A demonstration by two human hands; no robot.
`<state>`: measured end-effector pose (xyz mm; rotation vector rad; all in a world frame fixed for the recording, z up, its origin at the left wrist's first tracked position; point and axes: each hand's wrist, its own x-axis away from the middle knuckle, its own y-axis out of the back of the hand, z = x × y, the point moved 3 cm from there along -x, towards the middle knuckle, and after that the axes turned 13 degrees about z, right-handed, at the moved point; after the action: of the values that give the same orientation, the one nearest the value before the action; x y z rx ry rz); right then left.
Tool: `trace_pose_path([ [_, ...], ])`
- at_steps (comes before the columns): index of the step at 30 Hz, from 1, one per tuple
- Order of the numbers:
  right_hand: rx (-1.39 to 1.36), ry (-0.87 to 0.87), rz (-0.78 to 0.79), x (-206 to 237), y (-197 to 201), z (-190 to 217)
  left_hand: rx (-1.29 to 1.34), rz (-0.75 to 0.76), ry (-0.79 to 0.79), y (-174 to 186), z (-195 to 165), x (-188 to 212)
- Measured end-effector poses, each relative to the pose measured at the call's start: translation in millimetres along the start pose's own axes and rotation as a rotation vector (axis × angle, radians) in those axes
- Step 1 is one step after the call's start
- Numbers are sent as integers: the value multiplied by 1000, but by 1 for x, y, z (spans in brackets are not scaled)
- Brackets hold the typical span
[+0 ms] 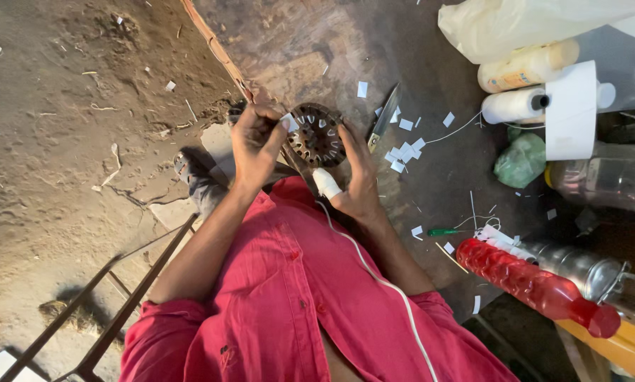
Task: The person inserts small white rectangular pieces into slots on a circular metal component, using shears to trim excess material. They repeatedly pick up pieces, place them into the component, and trim them with the shears.
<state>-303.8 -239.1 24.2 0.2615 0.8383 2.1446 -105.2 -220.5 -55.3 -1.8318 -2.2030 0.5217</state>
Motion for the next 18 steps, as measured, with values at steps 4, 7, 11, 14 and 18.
trace_pose_path([
  [4,13,-16,17,-4,-1,-1,83,79,74,-5,1,8],
  [7,24,-25,44,-6,-3,-3,71,145,122,-11,-4,10],
  [11,33,-3,55,-9,-5,-3,-146,209,57,-15,-22,7],
  [14,4,29,52,-11,-5,-3,-449,252,-51,-15,-37,2],
  [18,-95,2,52,-11,-4,-8,-635,298,-198,-18,-45,-7],
])
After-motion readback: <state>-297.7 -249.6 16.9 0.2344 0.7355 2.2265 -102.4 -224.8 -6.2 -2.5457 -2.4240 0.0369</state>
